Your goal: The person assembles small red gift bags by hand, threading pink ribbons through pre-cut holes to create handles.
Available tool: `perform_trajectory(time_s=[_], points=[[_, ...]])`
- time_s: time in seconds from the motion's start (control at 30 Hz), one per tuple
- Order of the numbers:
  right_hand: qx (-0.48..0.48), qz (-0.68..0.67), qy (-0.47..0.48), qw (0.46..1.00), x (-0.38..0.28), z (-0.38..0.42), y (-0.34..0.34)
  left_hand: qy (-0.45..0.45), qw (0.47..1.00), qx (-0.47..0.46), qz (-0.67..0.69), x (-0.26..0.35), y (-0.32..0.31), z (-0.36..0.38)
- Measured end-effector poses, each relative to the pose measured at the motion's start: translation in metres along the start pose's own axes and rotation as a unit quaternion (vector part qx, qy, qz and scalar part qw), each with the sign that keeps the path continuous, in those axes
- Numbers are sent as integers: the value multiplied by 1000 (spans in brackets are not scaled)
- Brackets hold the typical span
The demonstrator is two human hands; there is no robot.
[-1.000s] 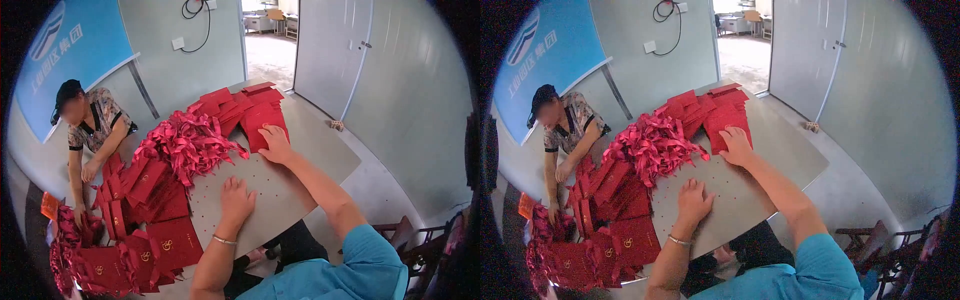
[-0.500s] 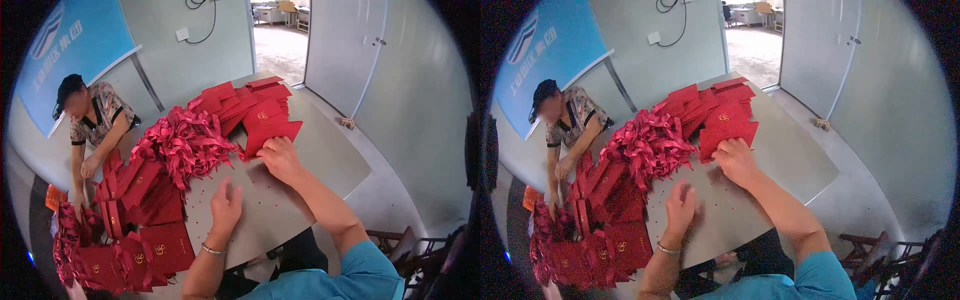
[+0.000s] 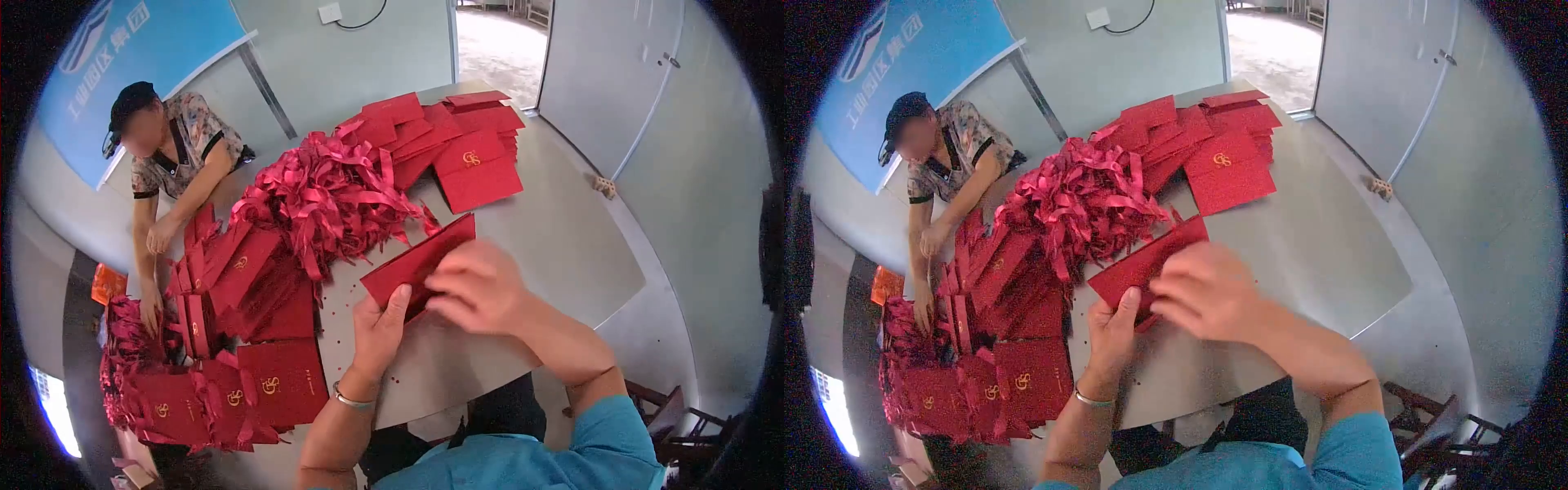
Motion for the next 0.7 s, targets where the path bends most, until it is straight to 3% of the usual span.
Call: perform_trajectory(time_s=[0.07, 0.2, 0.27, 0.4, 0.7], points=[[127, 70, -19, 989, 8, -2, 18, -3, 998, 13, 69, 0, -2, 0], [132, 108, -75, 982, 20, -7, 33, 5, 998, -13, 59, -4, -3, 4], [81, 99, -53, 990, 29, -1, 27, -11, 999, 7, 51, -2, -5, 2], [93, 59, -60, 992, 30, -2, 18, 15, 997, 24, 71, -5, 1, -3], [94, -9, -14, 995, 27, -3, 19, -55, 993, 85, 56, 3, 11, -9]])
Point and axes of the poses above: each hand's wrist, its own z-axis away from the middle knuckle, its own y-axis out of the back of the hand, x = y × z, the point moved 1 cm from there along -z, towards the middle knuckle, and after that the axes turned 13 degrees about -z, right-handed, at the moved point
